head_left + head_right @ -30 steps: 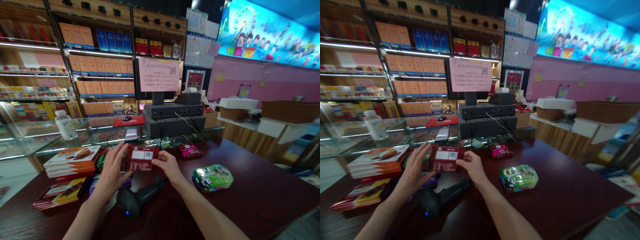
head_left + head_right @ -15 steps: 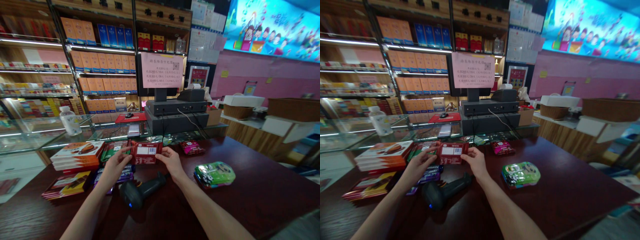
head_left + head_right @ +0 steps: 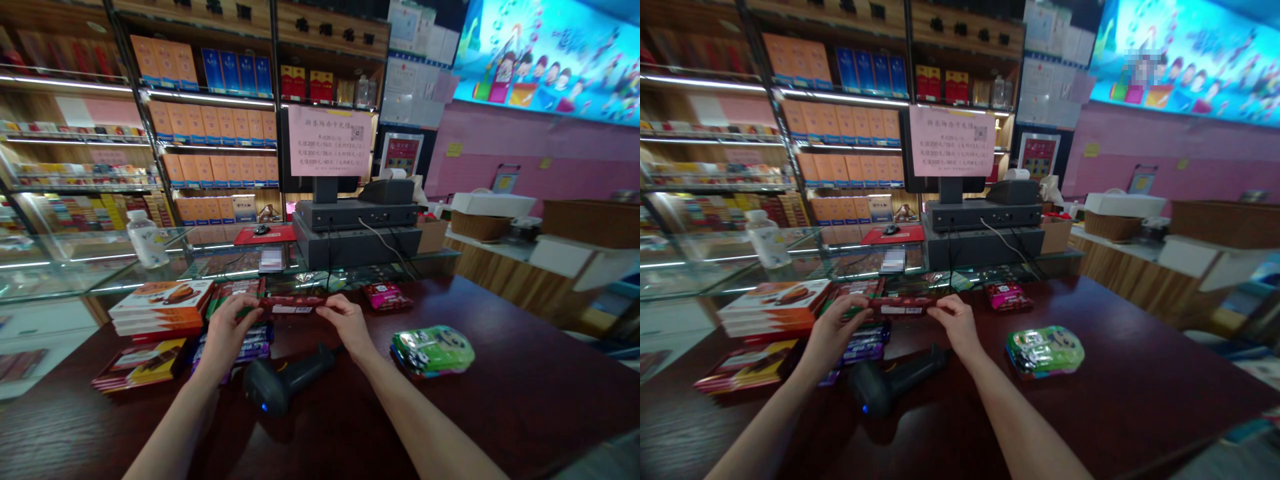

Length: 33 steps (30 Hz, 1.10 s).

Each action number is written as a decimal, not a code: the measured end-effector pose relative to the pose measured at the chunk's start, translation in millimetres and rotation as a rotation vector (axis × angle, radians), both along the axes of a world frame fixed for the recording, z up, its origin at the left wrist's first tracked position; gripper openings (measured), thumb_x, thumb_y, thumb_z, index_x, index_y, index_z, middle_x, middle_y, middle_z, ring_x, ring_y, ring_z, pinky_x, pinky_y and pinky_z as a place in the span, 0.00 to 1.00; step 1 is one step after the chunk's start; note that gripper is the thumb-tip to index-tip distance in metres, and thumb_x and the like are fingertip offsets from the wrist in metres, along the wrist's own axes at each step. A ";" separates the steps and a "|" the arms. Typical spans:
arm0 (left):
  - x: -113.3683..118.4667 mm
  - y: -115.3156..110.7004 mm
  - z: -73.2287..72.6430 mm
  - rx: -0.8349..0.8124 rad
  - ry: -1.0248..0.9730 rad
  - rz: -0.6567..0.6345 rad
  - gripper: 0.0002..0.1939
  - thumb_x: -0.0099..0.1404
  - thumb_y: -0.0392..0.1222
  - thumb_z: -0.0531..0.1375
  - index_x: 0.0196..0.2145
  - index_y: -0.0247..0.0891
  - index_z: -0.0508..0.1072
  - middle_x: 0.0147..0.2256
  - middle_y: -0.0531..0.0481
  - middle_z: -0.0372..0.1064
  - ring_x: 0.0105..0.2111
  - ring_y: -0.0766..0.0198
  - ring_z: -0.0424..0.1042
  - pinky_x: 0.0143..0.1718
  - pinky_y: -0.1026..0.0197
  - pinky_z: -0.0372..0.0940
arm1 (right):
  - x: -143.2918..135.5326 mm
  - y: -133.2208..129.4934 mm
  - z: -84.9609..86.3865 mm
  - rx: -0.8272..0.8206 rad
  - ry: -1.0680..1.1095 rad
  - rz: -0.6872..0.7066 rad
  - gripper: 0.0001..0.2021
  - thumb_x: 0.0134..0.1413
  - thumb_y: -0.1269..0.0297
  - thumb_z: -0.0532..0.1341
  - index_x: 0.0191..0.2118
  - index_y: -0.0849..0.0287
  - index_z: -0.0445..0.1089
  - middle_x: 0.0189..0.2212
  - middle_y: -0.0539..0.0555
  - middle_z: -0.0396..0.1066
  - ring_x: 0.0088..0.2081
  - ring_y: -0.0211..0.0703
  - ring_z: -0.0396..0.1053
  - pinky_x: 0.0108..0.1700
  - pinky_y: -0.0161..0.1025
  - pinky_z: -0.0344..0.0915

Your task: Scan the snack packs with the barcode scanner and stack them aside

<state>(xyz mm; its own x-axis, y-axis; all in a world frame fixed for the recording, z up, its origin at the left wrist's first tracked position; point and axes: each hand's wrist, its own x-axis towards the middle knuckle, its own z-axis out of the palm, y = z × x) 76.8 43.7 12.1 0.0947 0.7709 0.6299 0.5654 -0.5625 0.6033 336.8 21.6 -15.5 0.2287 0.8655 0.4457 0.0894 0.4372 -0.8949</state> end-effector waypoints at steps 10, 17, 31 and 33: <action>-0.5 -7.9 1.3 0.212 0.225 0.141 0.10 0.69 0.50 0.56 0.38 0.45 0.75 0.38 0.52 0.78 0.41 0.56 0.75 0.49 0.51 0.59 | -0.3 -3.5 1.3 -0.046 0.060 0.200 0.09 0.52 0.57 0.69 0.37 0.54 0.82 0.35 0.53 0.82 0.39 0.49 0.77 0.48 0.46 0.70; 1.5 -13.0 7.2 0.169 0.211 0.174 0.11 0.67 0.50 0.56 0.39 0.45 0.77 0.35 0.52 0.79 0.38 0.56 0.75 0.49 0.53 0.59 | 3.2 0.9 -5.5 0.004 0.027 0.203 0.09 0.52 0.59 0.68 0.38 0.54 0.82 0.35 0.53 0.82 0.38 0.48 0.78 0.45 0.43 0.72; 14.7 8.7 25.6 -0.383 -0.213 -0.181 0.24 0.50 0.59 0.63 0.37 0.37 0.78 0.34 0.47 0.81 0.35 0.55 0.79 0.37 0.58 0.71 | 27.0 13.7 8.3 -0.080 0.016 0.244 0.13 0.47 0.60 0.68 0.38 0.59 0.81 0.28 0.51 0.79 0.30 0.41 0.75 0.40 0.39 0.68; 19.7 9.7 32.1 -0.389 -0.182 -0.191 0.26 0.49 0.60 0.63 0.39 0.37 0.80 0.37 0.47 0.82 0.37 0.54 0.79 0.39 0.57 0.71 | 31.2 12.8 11.6 -0.074 0.003 0.214 0.14 0.48 0.59 0.67 0.39 0.59 0.81 0.27 0.50 0.79 0.30 0.41 0.74 0.41 0.40 0.68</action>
